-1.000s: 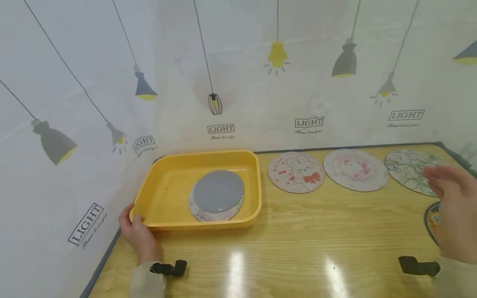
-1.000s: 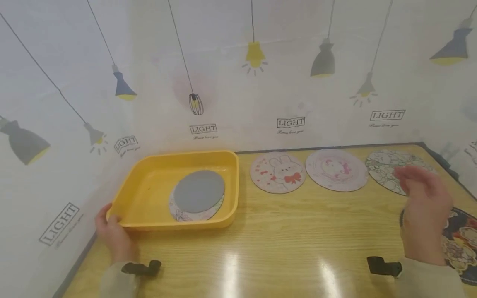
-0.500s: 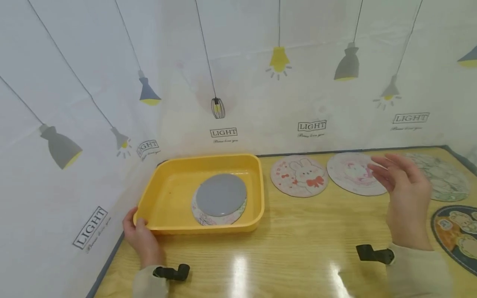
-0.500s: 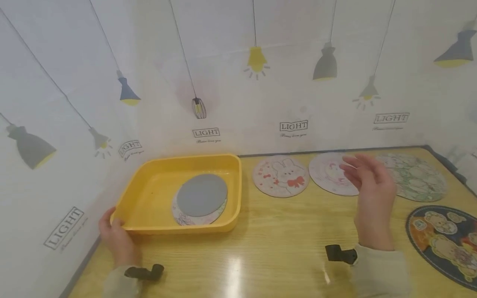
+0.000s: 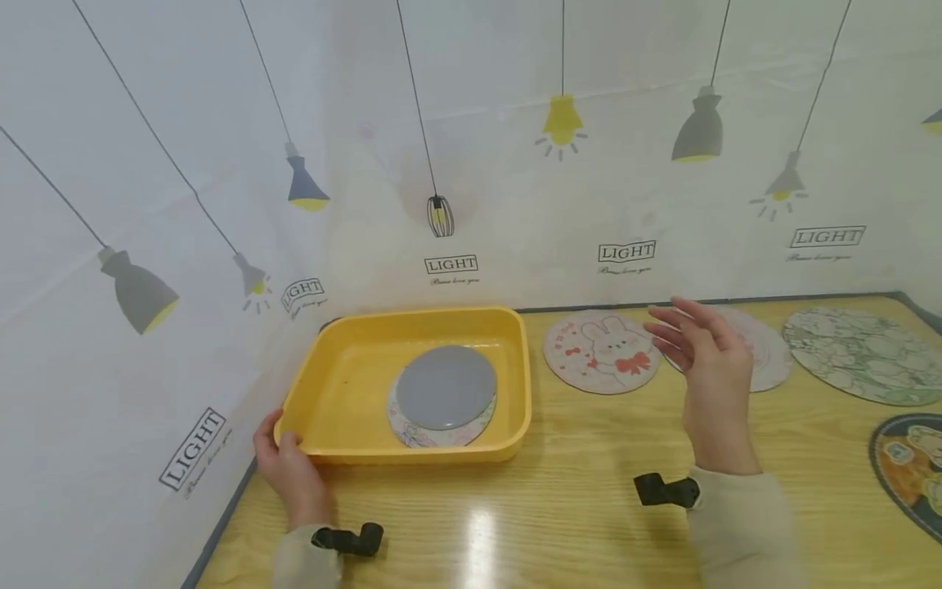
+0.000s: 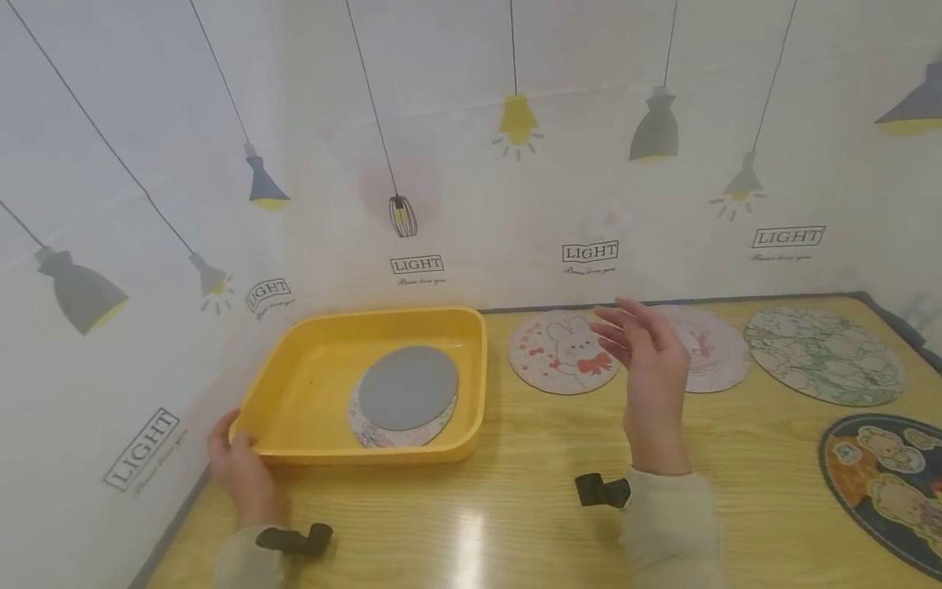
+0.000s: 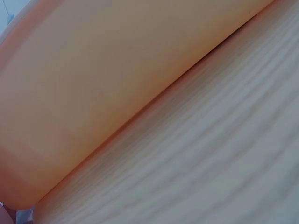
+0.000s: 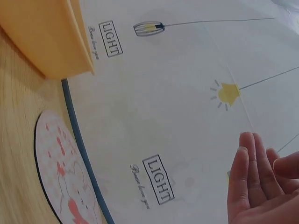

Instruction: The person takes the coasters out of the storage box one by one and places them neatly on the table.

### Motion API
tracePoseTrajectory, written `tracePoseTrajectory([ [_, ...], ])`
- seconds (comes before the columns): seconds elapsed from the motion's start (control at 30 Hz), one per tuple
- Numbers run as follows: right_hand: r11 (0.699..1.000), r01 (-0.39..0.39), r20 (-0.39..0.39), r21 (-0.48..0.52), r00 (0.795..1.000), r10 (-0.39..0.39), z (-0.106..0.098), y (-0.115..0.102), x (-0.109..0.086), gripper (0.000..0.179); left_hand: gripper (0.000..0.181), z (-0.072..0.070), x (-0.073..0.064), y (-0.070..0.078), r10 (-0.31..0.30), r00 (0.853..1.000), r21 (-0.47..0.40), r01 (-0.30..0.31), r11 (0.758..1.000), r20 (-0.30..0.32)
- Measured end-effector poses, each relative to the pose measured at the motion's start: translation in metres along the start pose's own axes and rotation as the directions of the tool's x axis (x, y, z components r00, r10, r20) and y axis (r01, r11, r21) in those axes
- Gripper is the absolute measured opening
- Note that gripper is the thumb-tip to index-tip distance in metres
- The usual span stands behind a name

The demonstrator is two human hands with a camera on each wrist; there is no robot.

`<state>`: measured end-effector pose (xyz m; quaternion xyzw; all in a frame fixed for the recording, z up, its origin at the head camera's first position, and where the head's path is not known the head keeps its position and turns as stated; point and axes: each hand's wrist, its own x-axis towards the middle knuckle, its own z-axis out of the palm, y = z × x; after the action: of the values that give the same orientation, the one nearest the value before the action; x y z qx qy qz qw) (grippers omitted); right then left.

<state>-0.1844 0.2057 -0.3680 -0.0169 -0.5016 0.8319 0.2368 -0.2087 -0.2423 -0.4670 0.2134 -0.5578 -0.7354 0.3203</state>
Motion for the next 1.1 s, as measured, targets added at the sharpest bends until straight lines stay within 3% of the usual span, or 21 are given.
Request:
tracePoseTrajectory([
  [0.17, 0.999, -0.042, 0.042, -0.017, 0.998, 0.043, 0.033, 0.015, -0.002, 0.03, 0.043, -0.001, -0.001, -0.001, -0.004, 1.0, 0.006, 0.004, 1.0, -0.008],
  [0.37, 0.997, -0.03, 0.134, -0.066, 0.99, 0.039, 0.066, 0.042, -0.01, 0.028, 0.043, -0.002, -0.006, -0.004, -0.034, 0.999, 0.031, 0.034, 0.999, -0.01],
  [0.43, 0.999, -0.019, 0.208, -0.029, 0.978, 0.024, 0.065, 0.075, -0.003, 0.027, 0.043, -0.002, -0.005, -0.004, -0.03, 0.999, 0.03, 0.031, 0.999, -0.013],
  [0.6, 0.997, -0.038, 0.308, -0.072, 0.95, 0.058, 0.065, 0.131, 0.008, 0.029, 0.042, -0.001, -0.002, -0.002, -0.003, 1.0, 0.041, 0.004, 0.999, -0.019],
  [0.67, 0.988, -0.042, 0.305, -0.146, 0.949, 0.085, 0.069, 0.139, 0.006, 0.032, 0.042, 0.0, -0.001, -0.002, -0.003, 1.0, 0.054, 0.004, 0.999, -0.02],
  [0.77, 0.987, -0.06, 0.321, -0.151, 0.941, 0.107, 0.07, 0.159, 0.008, 0.033, 0.041, 0.0, 0.001, -0.003, -0.014, 1.0, 0.06, 0.015, 0.998, -0.025],
  [0.87, 0.984, -0.108, 0.339, -0.144, 0.929, 0.151, 0.076, 0.164, 0.002, 0.029, 0.041, -0.001, 0.001, -0.003, -0.025, 0.999, 0.048, 0.027, 0.999, -0.037],
  [1.0, 0.97, -0.16, 0.345, -0.181, 0.914, 0.215, 0.096, 0.137, -0.019, 0.027, 0.042, -0.002, 0.002, -0.003, -0.022, 0.999, 0.032, 0.023, 0.999, -0.039],
  [1.1, 0.943, -0.183, 0.357, -0.277, 0.892, 0.278, 0.11, 0.111, -0.034, 0.026, 0.043, -0.001, 0.003, -0.002, -0.016, 0.999, 0.021, 0.017, 1.0, -0.031],
])
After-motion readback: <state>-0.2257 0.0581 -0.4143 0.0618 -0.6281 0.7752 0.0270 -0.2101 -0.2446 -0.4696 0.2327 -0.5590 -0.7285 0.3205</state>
